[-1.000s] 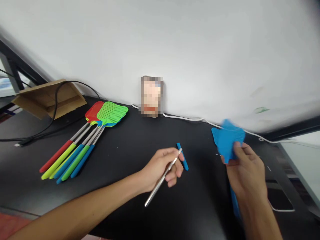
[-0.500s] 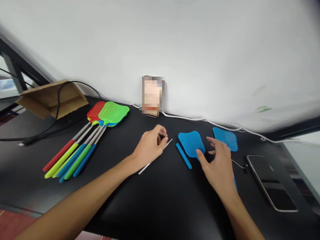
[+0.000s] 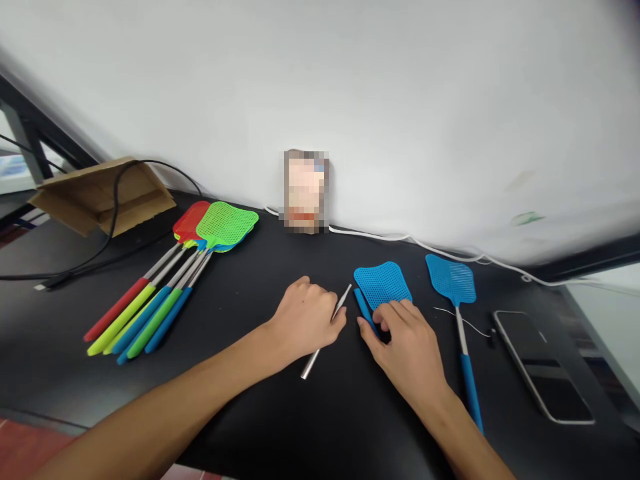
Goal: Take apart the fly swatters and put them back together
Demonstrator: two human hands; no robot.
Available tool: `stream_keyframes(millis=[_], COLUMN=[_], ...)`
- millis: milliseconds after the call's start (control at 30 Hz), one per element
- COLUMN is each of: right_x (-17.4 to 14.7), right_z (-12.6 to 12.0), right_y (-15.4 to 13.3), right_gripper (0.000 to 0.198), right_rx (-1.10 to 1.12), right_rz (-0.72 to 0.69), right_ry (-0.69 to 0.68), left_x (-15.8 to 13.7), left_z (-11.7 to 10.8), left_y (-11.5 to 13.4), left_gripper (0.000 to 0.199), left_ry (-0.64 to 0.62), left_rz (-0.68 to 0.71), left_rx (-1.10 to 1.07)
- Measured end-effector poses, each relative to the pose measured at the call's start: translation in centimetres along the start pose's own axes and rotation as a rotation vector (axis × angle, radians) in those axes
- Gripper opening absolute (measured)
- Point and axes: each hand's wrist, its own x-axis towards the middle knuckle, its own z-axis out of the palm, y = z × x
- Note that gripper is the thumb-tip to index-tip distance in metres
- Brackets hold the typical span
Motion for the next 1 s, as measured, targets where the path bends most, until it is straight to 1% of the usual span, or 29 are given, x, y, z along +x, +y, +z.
stream_keyframes(millis=[100, 233, 333, 433, 533, 700, 833, 933, 1000], right_x=[0.0, -0.1, -0.1, -0.1, -0.1, 0.1, 0.1, 0.1, 0.1], right_z=[-0.1, 0.0, 0.3, 0.4, 0.3, -0.1, -0.3, -0.2, -0.1], right_y=[0.0, 0.0, -0.2, -0.4, -0.4, 0.1, 0.4, 0.5, 0.6], right_gripper=[0.032, 0.03, 0.027, 0.024, 0.023, 0.022, 0.017, 0.017, 0.018], right_rx=[-0.009, -0.046, -0.09, -0.088, -0.076, 0.012, 0.082, 0.136, 0.188], right_rz=[-0.014, -0.031, -0.038, -0.039, -0.035, 0.041, 0.111, 0.152, 0.18], right_ry=[-0.009, -0.001, -0.012, -0.014, -0.003, 0.049, 0.088, 0.071, 0.049], left_x=[0.1, 0.1, 0.0, 0.0, 0.0, 0.2, 0.2, 0.3, 0.4], left_z=[0.2, 0.3, 0.2, 0.2, 0.2, 0.0, -0.1, -0.3, -0.5], left_y=[-0.1, -0.2, -0.1, 0.1, 0.1, 0.1, 0.0, -0.2, -0.5], left_gripper=[0.043, 0.049, 0.042, 0.034, 0.032, 0.035, 0.029, 0.025, 0.023], left_ry=[0.02, 0.028, 0.022, 0.019, 0.008, 0.009, 0.007, 0.024, 0.048], left_rz=[-0.016, -0.043, -0.031, -0.022, -0.016, -0.055, -0.08, -0.098, -0.112], left_rx=[0.022, 0.021, 0.025, 0.036, 0.057, 0.07, 0.034, -0.053, -0.177])
